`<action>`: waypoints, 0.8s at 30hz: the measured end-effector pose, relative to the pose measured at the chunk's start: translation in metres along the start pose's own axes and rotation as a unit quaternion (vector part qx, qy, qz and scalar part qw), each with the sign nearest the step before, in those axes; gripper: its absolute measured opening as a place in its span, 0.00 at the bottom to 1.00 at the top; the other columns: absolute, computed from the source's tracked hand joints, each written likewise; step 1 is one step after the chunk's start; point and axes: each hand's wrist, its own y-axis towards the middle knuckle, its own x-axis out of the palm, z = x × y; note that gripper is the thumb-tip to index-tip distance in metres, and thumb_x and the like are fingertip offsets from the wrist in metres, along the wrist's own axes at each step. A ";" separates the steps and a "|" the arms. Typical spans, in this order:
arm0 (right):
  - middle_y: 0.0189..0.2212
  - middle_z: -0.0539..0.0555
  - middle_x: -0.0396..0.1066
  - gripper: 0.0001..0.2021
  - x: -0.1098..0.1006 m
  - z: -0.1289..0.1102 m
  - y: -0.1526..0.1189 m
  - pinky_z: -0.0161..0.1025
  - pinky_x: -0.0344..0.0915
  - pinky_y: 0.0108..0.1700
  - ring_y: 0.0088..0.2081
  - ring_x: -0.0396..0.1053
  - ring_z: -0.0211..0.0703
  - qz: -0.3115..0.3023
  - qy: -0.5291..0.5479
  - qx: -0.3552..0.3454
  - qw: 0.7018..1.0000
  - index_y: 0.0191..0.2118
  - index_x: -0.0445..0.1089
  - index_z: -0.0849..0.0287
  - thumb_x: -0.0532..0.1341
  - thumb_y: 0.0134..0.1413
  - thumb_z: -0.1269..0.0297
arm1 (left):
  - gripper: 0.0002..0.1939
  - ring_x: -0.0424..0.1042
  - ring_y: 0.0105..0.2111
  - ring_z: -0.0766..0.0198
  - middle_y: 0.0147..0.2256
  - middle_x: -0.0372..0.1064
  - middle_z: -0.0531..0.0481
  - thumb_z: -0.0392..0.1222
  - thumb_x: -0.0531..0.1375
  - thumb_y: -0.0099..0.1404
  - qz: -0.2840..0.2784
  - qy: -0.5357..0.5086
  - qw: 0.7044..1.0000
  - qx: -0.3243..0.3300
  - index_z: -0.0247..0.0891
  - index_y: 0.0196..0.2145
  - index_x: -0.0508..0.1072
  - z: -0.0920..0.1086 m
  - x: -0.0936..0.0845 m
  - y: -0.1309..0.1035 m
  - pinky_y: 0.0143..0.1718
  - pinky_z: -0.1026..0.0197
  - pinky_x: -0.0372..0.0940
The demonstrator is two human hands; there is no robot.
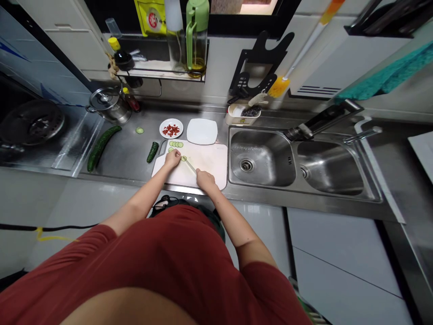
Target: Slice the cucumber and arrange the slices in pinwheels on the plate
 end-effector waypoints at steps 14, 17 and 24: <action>0.45 0.66 0.72 0.17 0.003 -0.009 0.004 0.42 0.66 0.42 0.46 0.71 0.52 0.002 -0.014 0.008 1.000 0.54 0.60 0.62 0.46 0.61 0.75 | 0.06 0.72 0.42 0.59 0.37 0.74 0.48 0.37 0.59 0.60 -0.004 0.007 1.000 -0.014 0.42 0.36 0.73 0.003 0.000 0.000 0.42 0.61 0.62; 0.44 0.66 0.72 0.17 0.004 -0.009 0.006 0.42 0.66 0.41 0.46 0.72 0.52 0.005 -0.011 0.008 1.000 0.54 0.60 0.62 0.46 0.61 0.75 | 0.06 0.71 0.42 0.59 0.37 0.74 0.48 0.38 0.59 0.60 -0.003 0.009 1.000 -0.014 0.42 0.36 0.73 0.002 0.000 0.001 0.42 0.61 0.62; 0.43 0.65 0.72 0.17 0.002 -0.007 0.008 0.43 0.67 0.41 0.46 0.72 0.53 0.000 -0.004 0.003 1.000 0.52 0.61 0.62 0.47 0.60 0.75 | 0.06 0.71 0.43 0.57 0.38 0.74 0.47 0.39 0.59 0.60 -0.010 0.016 1.000 -0.024 0.42 0.37 0.73 0.002 0.000 0.002 0.42 0.60 0.62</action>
